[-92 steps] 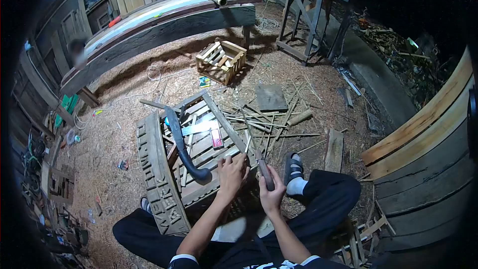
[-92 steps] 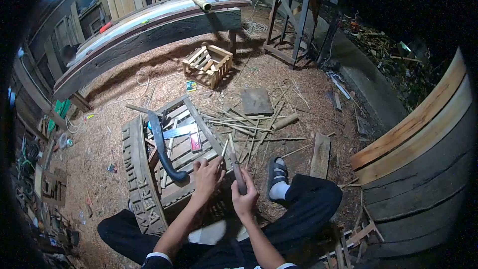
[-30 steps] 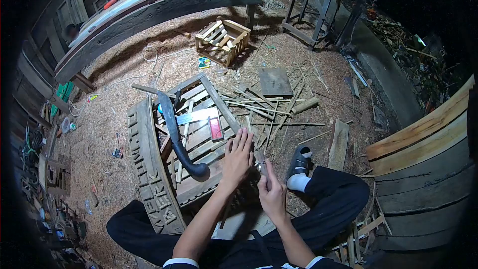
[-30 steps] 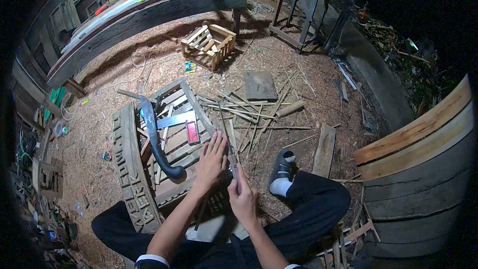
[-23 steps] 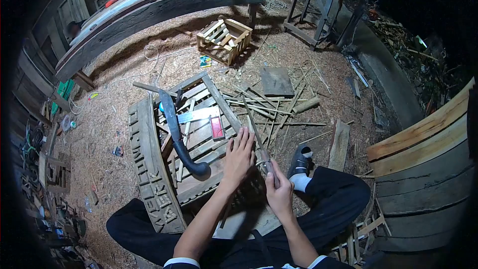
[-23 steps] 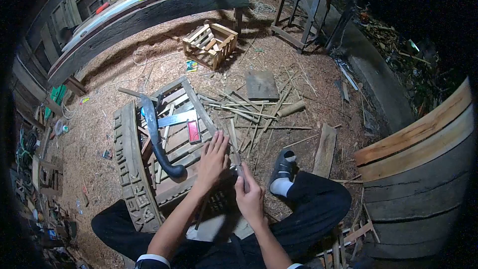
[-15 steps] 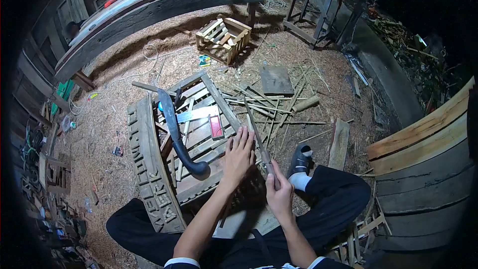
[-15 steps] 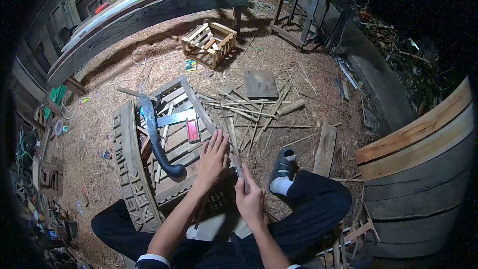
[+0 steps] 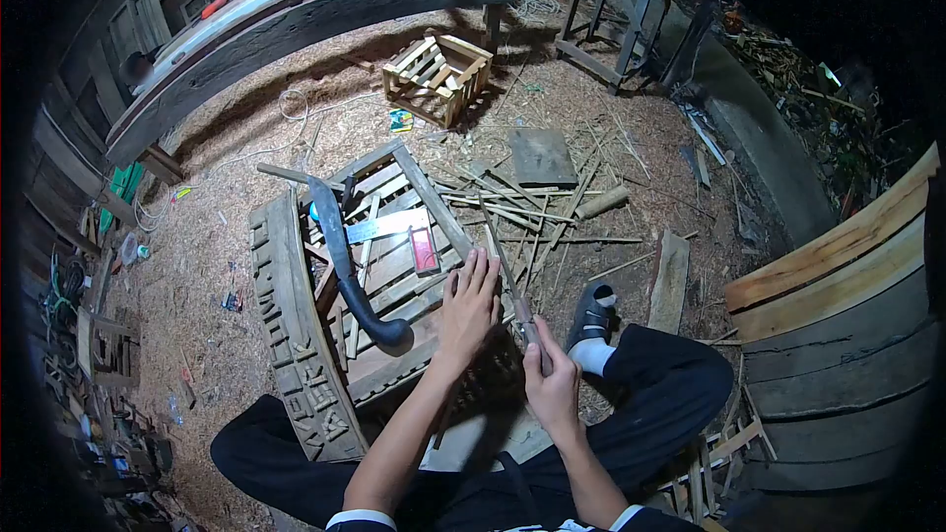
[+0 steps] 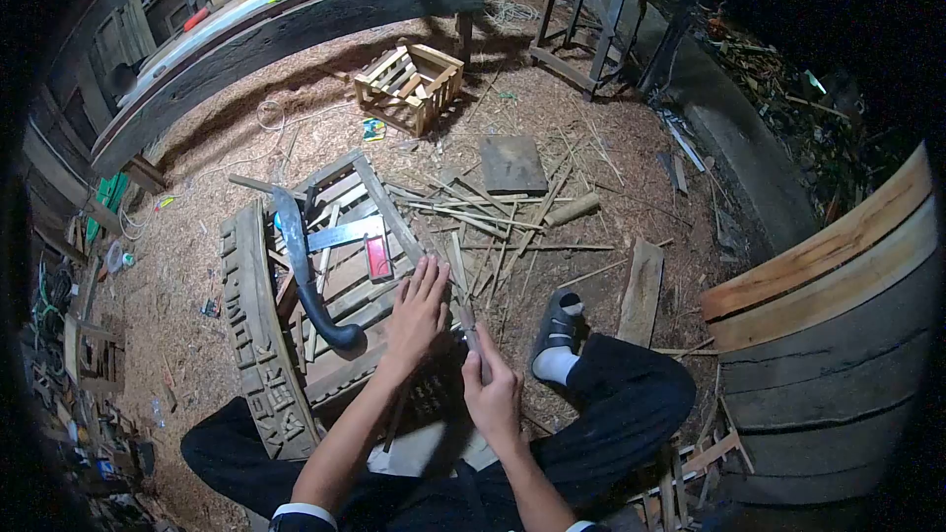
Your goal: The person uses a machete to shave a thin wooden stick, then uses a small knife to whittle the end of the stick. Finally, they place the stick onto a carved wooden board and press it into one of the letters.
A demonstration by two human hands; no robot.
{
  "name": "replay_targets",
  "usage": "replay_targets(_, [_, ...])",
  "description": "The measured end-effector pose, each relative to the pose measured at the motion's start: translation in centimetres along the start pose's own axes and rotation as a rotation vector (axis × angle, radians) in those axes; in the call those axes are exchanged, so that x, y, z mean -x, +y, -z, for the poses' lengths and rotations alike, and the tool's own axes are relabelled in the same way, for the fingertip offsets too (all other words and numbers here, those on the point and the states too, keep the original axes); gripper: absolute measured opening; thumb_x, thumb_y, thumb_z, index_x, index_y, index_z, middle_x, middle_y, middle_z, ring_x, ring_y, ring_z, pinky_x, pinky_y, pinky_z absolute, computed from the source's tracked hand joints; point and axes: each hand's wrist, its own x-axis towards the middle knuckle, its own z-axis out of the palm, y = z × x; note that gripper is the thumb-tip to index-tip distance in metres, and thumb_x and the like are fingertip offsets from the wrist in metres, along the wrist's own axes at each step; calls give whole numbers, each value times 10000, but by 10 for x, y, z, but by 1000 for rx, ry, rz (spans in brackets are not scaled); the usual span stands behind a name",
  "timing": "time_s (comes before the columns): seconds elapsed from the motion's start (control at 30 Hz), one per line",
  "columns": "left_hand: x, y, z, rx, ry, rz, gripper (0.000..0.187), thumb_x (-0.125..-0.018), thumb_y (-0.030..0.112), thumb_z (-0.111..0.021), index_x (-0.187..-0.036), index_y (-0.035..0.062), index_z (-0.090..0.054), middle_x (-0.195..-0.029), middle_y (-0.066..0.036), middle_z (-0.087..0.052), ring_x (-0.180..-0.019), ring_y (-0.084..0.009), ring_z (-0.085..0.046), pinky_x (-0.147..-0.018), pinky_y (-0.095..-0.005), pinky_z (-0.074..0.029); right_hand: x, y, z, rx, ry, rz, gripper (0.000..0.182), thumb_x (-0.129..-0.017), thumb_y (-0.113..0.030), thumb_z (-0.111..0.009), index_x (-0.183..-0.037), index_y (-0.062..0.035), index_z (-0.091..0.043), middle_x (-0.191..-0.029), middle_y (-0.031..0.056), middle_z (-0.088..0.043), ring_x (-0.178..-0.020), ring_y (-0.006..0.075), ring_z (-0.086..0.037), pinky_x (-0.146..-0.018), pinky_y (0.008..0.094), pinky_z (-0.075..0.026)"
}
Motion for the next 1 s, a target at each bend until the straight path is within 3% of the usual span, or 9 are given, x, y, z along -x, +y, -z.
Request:
replay_targets(0.53, [0,3,1,-24,4,-7,735,-937,174,-610,-1615,121,-332,-1679,-130,-313,-1565,-286,-272,-1236,-497,-264,7,3,-3,-89,0,-39,441,-1046,-155,-543,-1426,69,-551,-1353,288,-642,-1279,321,-639,-1035,391,-509])
replay_targets(1.0, [0,2,1,-11,19,-7,704,-939,178,-605,-1597,109,-365,-1665,-142,-337,-1561,-286,-279,-1225,-506,-276,6,-3,-4,-109,48,-32,442,-1047,-171,-550,-1418,68,-563,-1330,264,-667,-1198,304,-691,-966,384,-546])
